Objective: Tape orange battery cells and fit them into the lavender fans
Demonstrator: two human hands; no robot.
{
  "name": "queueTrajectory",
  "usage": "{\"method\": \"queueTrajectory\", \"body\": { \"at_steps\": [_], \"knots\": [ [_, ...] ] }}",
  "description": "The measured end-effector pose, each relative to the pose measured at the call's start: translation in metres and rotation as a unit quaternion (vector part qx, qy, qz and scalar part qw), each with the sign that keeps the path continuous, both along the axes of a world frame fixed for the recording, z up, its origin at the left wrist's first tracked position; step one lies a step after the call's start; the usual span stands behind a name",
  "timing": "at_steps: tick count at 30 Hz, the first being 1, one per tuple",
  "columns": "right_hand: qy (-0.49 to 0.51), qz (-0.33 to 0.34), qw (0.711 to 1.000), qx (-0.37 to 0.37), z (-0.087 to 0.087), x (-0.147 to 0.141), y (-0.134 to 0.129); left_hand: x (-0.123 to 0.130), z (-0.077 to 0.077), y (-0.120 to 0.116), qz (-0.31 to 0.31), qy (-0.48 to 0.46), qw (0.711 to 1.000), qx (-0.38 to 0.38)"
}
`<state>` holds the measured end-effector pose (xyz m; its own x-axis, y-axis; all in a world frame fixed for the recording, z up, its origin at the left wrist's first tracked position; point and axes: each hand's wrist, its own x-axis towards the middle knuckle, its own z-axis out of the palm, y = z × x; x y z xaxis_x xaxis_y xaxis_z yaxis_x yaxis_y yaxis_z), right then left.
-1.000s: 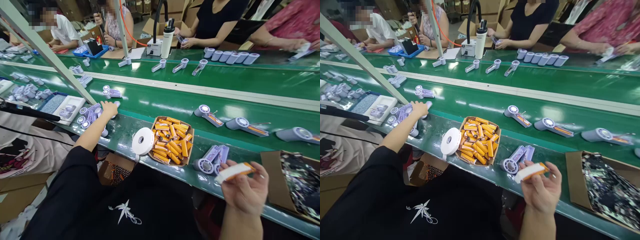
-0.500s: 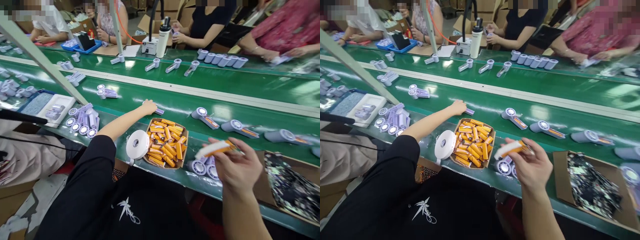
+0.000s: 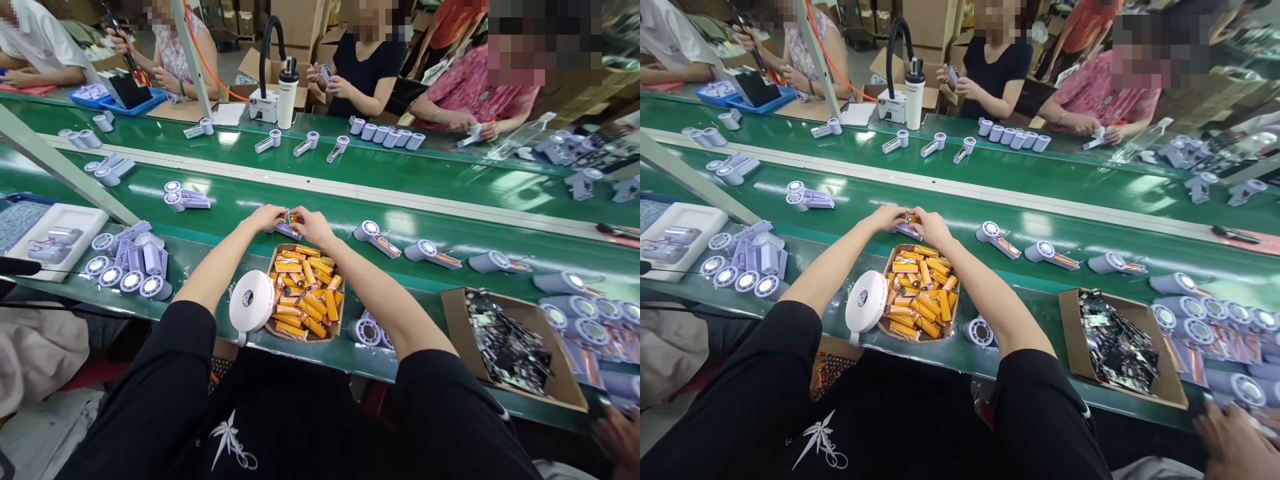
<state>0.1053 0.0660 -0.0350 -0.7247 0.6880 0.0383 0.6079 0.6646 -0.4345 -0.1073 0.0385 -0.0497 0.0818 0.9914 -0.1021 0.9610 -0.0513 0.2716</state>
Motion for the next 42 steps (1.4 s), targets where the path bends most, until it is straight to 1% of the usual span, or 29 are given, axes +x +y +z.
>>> {"method": "queueTrajectory", "body": {
  "at_steps": [5, 9, 12, 18, 20, 23, 26, 29, 32, 35, 37, 38, 39, 40, 42],
  "knots": [
    [-0.095, 0.033, 0.995, 0.022, 0.000, -0.001, 0.012, 0.008, -0.009, 0.004, 0.036, -0.029, 0.999, 0.016],
    [-0.151, 0.064, 0.986, 0.035, 0.002, -0.008, 0.021, 0.012, -0.012, 0.010, 0.056, -0.043, 0.997, 0.019],
    [-0.168, 0.079, 0.982, 0.046, 0.002, -0.004, 0.021, 0.015, -0.011, 0.013, 0.061, -0.049, 0.997, 0.020],
    [-0.174, 0.083, 0.980, 0.054, -0.003, 0.022, 0.014, 0.021, -0.013, 0.017, 0.066, -0.057, 0.996, 0.028],
    [-0.183, 0.084, 0.978, 0.052, -0.005, 0.022, 0.013, 0.023, -0.015, 0.019, 0.065, -0.062, 0.995, 0.029],
    [-0.197, 0.088, 0.976, 0.044, -0.006, 0.009, 0.015, 0.025, -0.018, 0.024, 0.063, -0.070, 0.995, 0.030],
    [-0.194, 0.083, 0.977, 0.034, -0.005, -0.007, 0.019, 0.028, -0.020, 0.026, 0.067, -0.077, 0.994, 0.036],
    [-0.172, 0.069, 0.982, 0.018, 0.001, -0.011, 0.025, 0.034, -0.020, 0.024, 0.072, -0.084, 0.993, 0.044],
    [-0.128, 0.038, 0.991, 0.008, 0.007, -0.002, 0.026, 0.043, -0.016, 0.022, 0.083, -0.091, 0.991, 0.052],
    [-0.076, -0.010, 0.997, 0.006, 0.012, 0.017, 0.016, 0.050, -0.007, 0.019, 0.087, -0.105, 0.989, 0.061],
    [-0.044, -0.043, 0.998, 0.016, 0.015, 0.034, 0.004, 0.052, 0.002, 0.012, 0.085, -0.115, 0.987, 0.070],
    [-0.028, -0.050, 0.998, 0.019, 0.017, 0.042, -0.003, 0.052, 0.006, 0.005, 0.085, -0.117, 0.986, 0.077],
    [-0.017, -0.042, 0.999, 0.015, 0.019, 0.050, -0.010, 0.050, 0.010, -0.006, 0.084, -0.120, 0.985, 0.089],
    [-0.016, -0.018, 1.000, 0.006, 0.020, 0.057, -0.016, 0.048, 0.013, -0.022, 0.083, -0.130, 0.982, 0.106],
    [-0.040, 0.061, 0.997, -0.010, 0.020, 0.067, -0.027, 0.040, 0.016, -0.067, 0.070, -0.172, 0.972, 0.143]
  ]
}}
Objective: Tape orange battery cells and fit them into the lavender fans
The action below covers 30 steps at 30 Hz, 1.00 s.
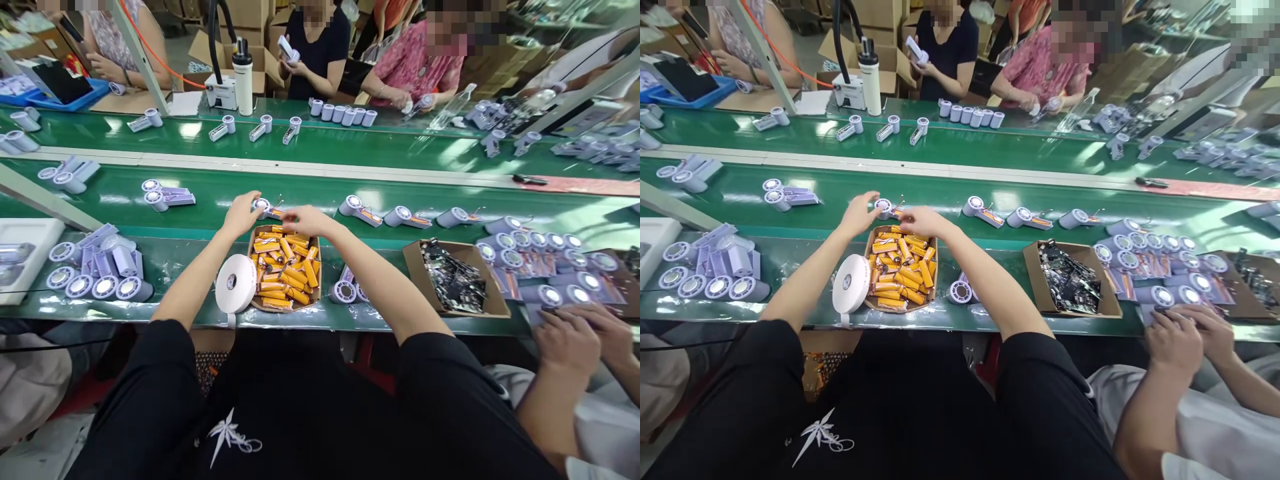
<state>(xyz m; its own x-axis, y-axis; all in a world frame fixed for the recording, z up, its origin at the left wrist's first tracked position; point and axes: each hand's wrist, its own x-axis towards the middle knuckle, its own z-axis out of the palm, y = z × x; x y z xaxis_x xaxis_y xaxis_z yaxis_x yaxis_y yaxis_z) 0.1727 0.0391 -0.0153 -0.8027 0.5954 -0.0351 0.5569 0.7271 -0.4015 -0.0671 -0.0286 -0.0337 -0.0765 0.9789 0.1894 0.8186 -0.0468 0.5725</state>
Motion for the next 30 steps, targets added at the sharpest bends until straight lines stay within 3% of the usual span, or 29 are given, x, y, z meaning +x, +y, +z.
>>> {"method": "queueTrajectory", "body": {
  "at_steps": [3, 6, 9, 11, 13, 17, 20, 22, 26, 30],
  "knots": [
    [-0.037, 0.065, 0.997, 0.015, -0.005, 0.002, -0.010, -0.019, -0.004, -0.092, -0.046, -0.071, 0.996, 0.024],
    [-0.035, 0.049, 0.998, 0.022, -0.007, -0.007, -0.010, -0.039, -0.011, -0.178, -0.129, -0.066, 0.988, -0.052],
    [-0.036, 0.048, 0.998, 0.018, 0.001, -0.010, -0.003, -0.052, -0.020, -0.226, -0.189, -0.025, 0.972, -0.139],
    [0.019, 0.022, 1.000, -0.006, 0.008, -0.001, -0.001, -0.057, -0.028, -0.238, -0.204, -0.001, 0.965, -0.165],
    [0.149, -0.031, 0.984, -0.088, 0.014, 0.015, -0.010, -0.059, -0.038, -0.241, -0.209, 0.021, 0.965, -0.158],
    [0.395, -0.102, 0.859, -0.310, 0.011, 0.053, -0.069, -0.053, -0.047, -0.247, -0.180, 0.060, 0.982, -0.017],
    [0.446, -0.138, 0.784, -0.410, 0.004, 0.069, -0.135, -0.033, -0.031, -0.257, -0.154, 0.064, 0.981, 0.097],
    [0.445, -0.153, 0.757, -0.452, 0.002, 0.071, -0.172, -0.017, -0.012, -0.262, -0.124, 0.080, 0.977, 0.151],
    [0.422, -0.138, 0.768, -0.462, 0.006, 0.067, -0.212, 0.007, 0.017, -0.256, -0.087, 0.167, 0.949, 0.253],
    [0.438, -0.134, 0.789, -0.410, 0.009, 0.068, -0.220, 0.016, 0.021, -0.245, -0.087, 0.207, 0.936, 0.270]
  ]
}}
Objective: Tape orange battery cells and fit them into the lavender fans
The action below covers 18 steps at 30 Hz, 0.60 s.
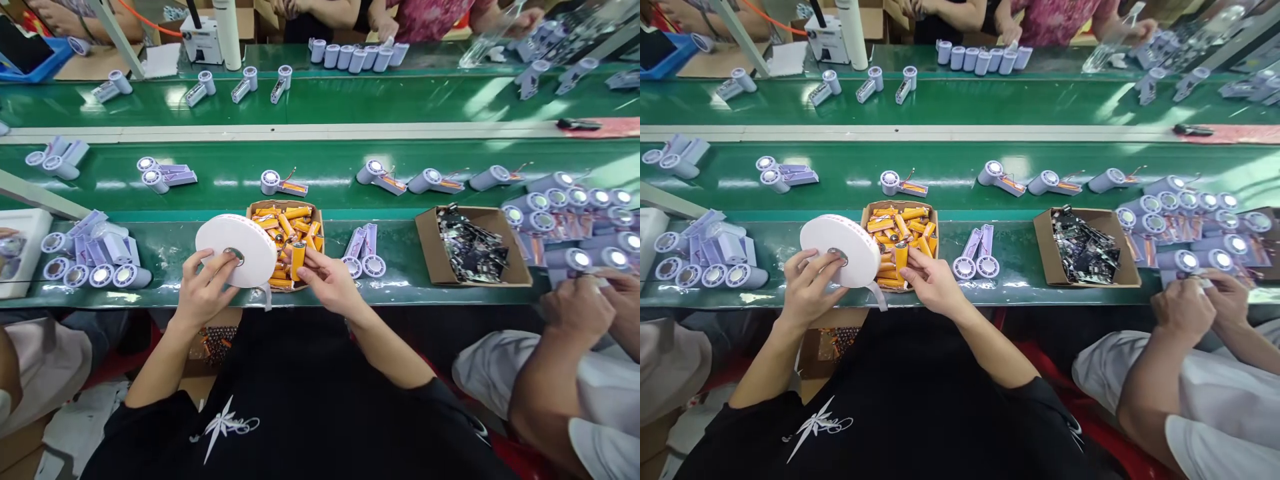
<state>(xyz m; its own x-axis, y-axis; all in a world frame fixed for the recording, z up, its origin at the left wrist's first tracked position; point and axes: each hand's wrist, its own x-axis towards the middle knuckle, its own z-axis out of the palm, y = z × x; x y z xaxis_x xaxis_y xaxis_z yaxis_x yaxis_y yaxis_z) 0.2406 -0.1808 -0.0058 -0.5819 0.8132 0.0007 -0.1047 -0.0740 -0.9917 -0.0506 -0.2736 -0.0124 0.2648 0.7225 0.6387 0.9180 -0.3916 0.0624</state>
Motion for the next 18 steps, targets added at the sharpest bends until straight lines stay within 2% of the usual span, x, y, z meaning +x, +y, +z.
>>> {"method": "queueTrajectory", "body": {
  "at_steps": [4, 8, 11, 13, 14, 16, 18],
  "knots": [
    [-0.049, -0.041, 0.997, 0.054, -0.002, 0.005, -0.003, 0.007, -0.003, 0.004, -0.003, 0.018, 0.999, -0.028],
    [-0.129, -0.038, 0.986, 0.102, 0.000, 0.011, 0.002, 0.012, -0.001, 0.006, -0.001, 0.039, 0.996, -0.083],
    [-0.107, -0.016, 0.992, 0.072, 0.003, 0.016, 0.010, 0.011, 0.004, 0.008, -0.002, 0.034, 0.990, -0.136],
    [-0.058, -0.027, 0.997, 0.033, 0.003, 0.014, 0.013, 0.014, 0.005, 0.009, -0.003, 0.034, 0.991, -0.133],
    [-0.019, -0.055, 0.998, 0.015, 0.002, 0.009, 0.012, 0.018, 0.004, 0.010, 0.003, 0.031, 0.992, -0.119],
    [0.080, -0.156, 0.984, -0.018, -0.003, -0.007, 0.008, 0.033, -0.003, 0.013, 0.023, 0.020, 0.996, -0.082],
    [0.171, -0.274, 0.946, -0.039, -0.009, -0.027, 0.003, 0.055, -0.014, 0.015, 0.041, 0.003, 0.998, -0.050]
  ]
}}
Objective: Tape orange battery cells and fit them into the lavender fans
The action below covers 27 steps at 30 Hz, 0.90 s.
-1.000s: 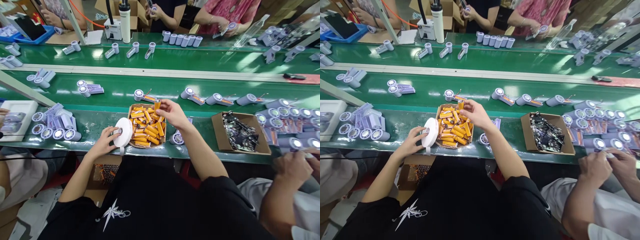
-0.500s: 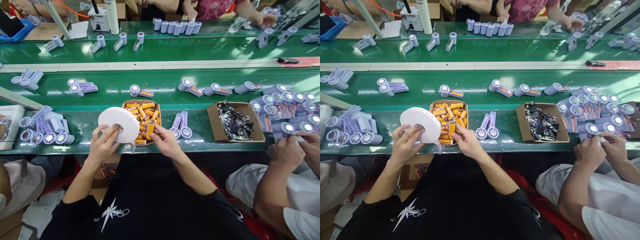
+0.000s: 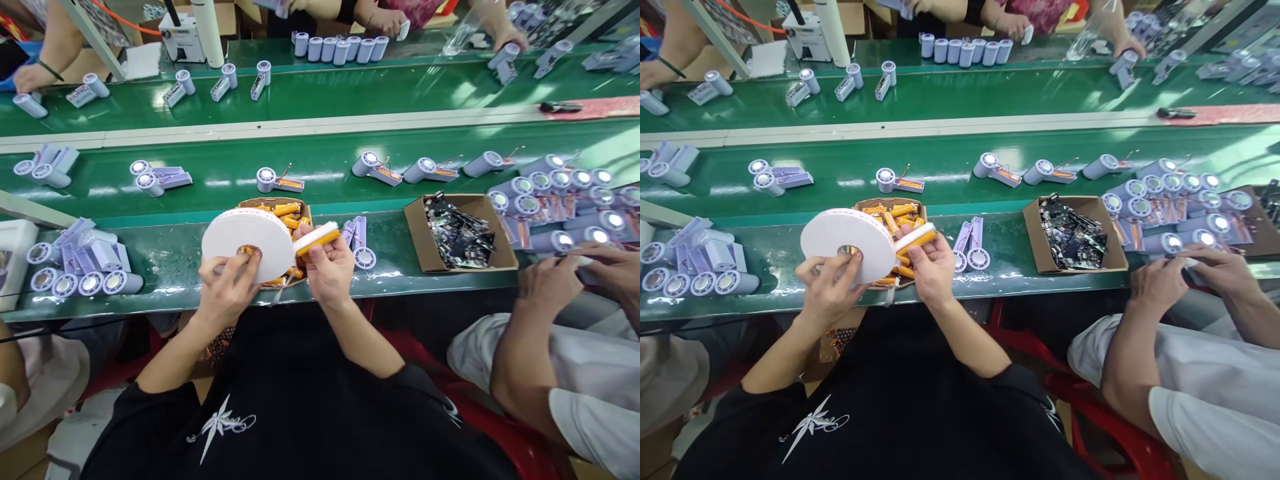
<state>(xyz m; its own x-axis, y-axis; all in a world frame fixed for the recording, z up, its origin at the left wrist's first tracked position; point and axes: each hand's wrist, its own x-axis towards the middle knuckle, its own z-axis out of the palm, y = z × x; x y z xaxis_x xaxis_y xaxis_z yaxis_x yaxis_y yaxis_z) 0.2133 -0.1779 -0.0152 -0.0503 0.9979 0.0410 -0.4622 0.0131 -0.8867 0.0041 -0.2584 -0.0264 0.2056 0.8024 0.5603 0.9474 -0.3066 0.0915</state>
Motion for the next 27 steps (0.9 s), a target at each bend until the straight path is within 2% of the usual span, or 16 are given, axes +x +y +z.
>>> {"method": "queueTrajectory", "body": {
  "at_steps": [2, 3, 5, 8, 11, 13, 16, 19, 22, 24, 26, 27],
  "knots": [
    [0.050, -0.082, 0.995, -0.017, -0.005, -0.014, -0.002, 0.024, -0.010, -0.001, 0.012, -0.027, 0.999, 0.019],
    [0.054, -0.090, 0.994, -0.026, -0.007, -0.016, -0.002, 0.034, -0.012, -0.003, 0.014, -0.045, 0.999, 0.023],
    [0.029, -0.052, 0.998, -0.038, -0.005, -0.004, 0.001, 0.044, -0.011, -0.012, 0.004, -0.080, 0.997, 0.017],
    [-0.012, 0.002, 1.000, -0.011, 0.007, 0.036, 0.005, 0.031, 0.004, -0.031, -0.018, -0.104, 0.994, -0.004],
    [-0.030, -0.025, 0.999, 0.024, 0.011, 0.061, 0.005, 0.003, 0.016, -0.043, 0.003, -0.093, 0.996, -0.014],
    [-0.036, -0.030, 0.999, 0.019, 0.008, 0.055, 0.001, -0.007, 0.015, -0.046, 0.011, -0.082, 0.995, -0.047],
    [-0.016, -0.027, 0.999, -0.003, 0.001, 0.024, -0.013, 0.003, 0.002, -0.044, 0.005, -0.072, 0.995, -0.075],
    [0.009, -0.021, 1.000, -0.017, -0.006, -0.005, -0.024, 0.022, -0.008, -0.041, 0.000, -0.077, 0.997, -0.030],
    [0.020, -0.024, 0.999, -0.030, -0.010, -0.014, -0.025, 0.031, -0.009, -0.041, -0.009, -0.088, 0.996, -0.001],
    [0.010, -0.003, 1.000, -0.027, -0.008, -0.005, -0.015, 0.030, -0.008, -0.046, -0.033, -0.080, 0.996, -0.022],
    [0.001, -0.003, 1.000, 0.007, 0.000, 0.015, 0.005, 0.026, -0.008, -0.055, -0.107, -0.061, 0.989, -0.080],
    [0.002, -0.030, 0.999, 0.040, 0.006, 0.029, 0.017, 0.020, -0.009, -0.059, -0.148, -0.050, 0.981, -0.112]
  ]
}}
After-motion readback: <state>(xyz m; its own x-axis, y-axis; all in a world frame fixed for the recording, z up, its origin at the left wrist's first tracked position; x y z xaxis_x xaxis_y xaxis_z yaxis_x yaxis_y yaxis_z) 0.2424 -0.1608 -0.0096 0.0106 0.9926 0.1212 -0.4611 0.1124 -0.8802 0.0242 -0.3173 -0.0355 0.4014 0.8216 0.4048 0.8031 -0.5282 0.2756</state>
